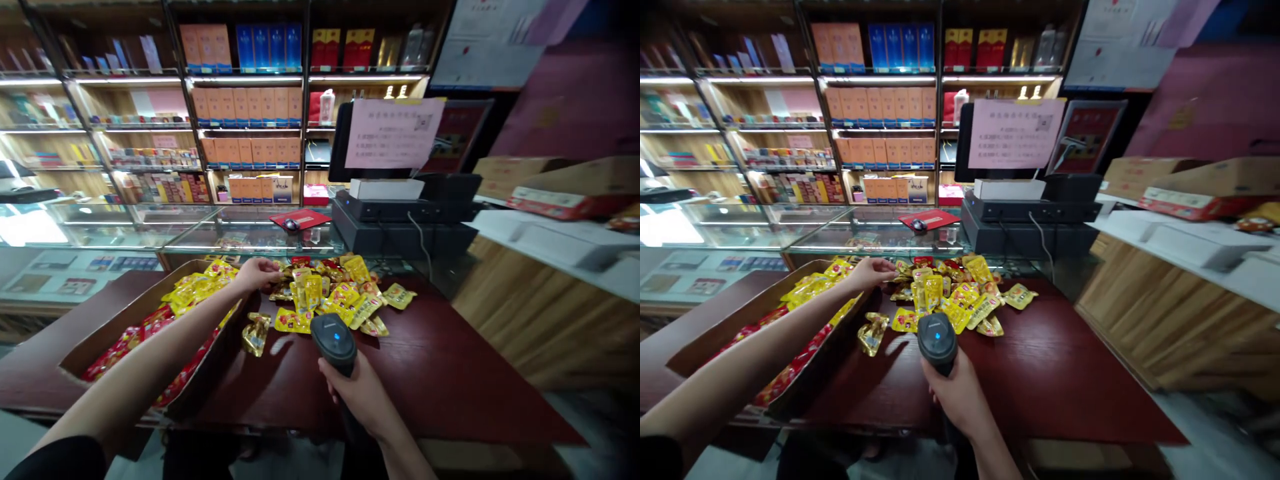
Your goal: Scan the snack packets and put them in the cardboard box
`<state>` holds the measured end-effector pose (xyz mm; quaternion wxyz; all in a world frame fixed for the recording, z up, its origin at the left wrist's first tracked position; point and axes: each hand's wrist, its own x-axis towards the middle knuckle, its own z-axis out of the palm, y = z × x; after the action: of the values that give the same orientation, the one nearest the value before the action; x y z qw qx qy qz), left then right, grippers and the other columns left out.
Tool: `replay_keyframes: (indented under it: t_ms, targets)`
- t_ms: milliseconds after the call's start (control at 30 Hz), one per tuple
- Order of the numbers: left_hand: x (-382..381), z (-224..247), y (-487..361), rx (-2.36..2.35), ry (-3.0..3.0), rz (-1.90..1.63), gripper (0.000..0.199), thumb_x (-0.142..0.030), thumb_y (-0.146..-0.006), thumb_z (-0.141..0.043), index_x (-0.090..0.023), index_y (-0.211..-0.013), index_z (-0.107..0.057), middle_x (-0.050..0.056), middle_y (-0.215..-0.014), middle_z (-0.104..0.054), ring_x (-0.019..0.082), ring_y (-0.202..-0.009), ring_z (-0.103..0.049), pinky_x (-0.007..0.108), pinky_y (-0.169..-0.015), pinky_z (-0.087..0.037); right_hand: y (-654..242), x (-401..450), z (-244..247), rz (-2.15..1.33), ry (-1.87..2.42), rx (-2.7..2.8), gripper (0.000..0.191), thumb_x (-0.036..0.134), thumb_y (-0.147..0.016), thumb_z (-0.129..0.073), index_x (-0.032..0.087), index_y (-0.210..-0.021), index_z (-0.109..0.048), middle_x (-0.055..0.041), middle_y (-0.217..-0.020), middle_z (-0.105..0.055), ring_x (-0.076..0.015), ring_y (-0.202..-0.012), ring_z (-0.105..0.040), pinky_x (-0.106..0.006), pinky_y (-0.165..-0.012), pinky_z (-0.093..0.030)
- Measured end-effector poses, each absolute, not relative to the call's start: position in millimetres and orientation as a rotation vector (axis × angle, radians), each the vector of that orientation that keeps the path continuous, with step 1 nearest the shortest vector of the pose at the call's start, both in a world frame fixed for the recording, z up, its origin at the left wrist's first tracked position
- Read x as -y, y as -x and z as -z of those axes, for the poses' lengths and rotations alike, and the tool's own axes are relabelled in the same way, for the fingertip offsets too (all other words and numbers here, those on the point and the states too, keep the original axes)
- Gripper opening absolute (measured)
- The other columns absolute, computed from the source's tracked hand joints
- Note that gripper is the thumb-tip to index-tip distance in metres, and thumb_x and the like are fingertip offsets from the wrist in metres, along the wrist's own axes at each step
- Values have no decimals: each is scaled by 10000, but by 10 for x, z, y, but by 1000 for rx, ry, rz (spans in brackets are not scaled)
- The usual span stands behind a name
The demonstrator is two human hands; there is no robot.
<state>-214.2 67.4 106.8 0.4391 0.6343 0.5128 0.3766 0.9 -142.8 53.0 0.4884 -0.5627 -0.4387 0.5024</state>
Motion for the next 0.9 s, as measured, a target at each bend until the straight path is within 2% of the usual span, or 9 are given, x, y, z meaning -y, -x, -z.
replay_keyframes:
  t_ms: [167, 300, 600, 767, 900]
  targets:
    - [-728, -797, 1601, -1211, -1623, -796, 479, -445, -505, -879, -154, -831, -681, 19, -711, -710, 133, -587, -629, 247, -552, -519, -303, 1492, -420, -1119, 1426, 1000, 407, 477, -683, -747, 186, -875, -537, 71, -480, -552, -117, -399, -498, -230, -397, -401]
    - [-753, -596, 1311, -1144, -1663, -713, 453, -453, -529, -865, -161, -821, -679, 26, -711, -711, 146, -604, -643, 243, -549, -504, -499, 1517, -345, -1063, 1460, 1009, 333, 446, -713, -721, 190, -824, -540, 73, -477, -545, -109, -388, -498, -226, -398, -409]
    - [-755, -222, 1223, -1138, -1744, -673, 376, -447, -623, -805, -158, -832, -686, 62, -763, -731, 189, -681, -682, 278, -634, -516, -678, 1471, -240, -1040, 1525, 964, 304, 437, -762, -689, 190, -819, -521, 71, -479, -535, -106, -399, -493, -225, -404, -411]
    - [-589, -185, 1146, -1229, -2260, -592, 336, -461, -797, -668, -189, -985, -733, 73, -846, -699, 216, -756, -668, 304, -698, -494, -642, 1426, -165, -1081, 1512, 946, 301, 432, -778, -689, 185, -835, -527, 69, -507, -551, -101, -413, -506, -217, -410, -417]
    - [-413, -147, 1065, -1278, -2681, -447, 423, -492, -832, -638, -226, -1155, -706, 107, -1030, -623, 260, -908, -629, 333, -772, -473, -636, 1429, -133, -1083, 1502, 958, 289, 425, -795, -682, 184, -841, -530, 66, -519, -555, -101, -419, -510, -217, -415, -422]
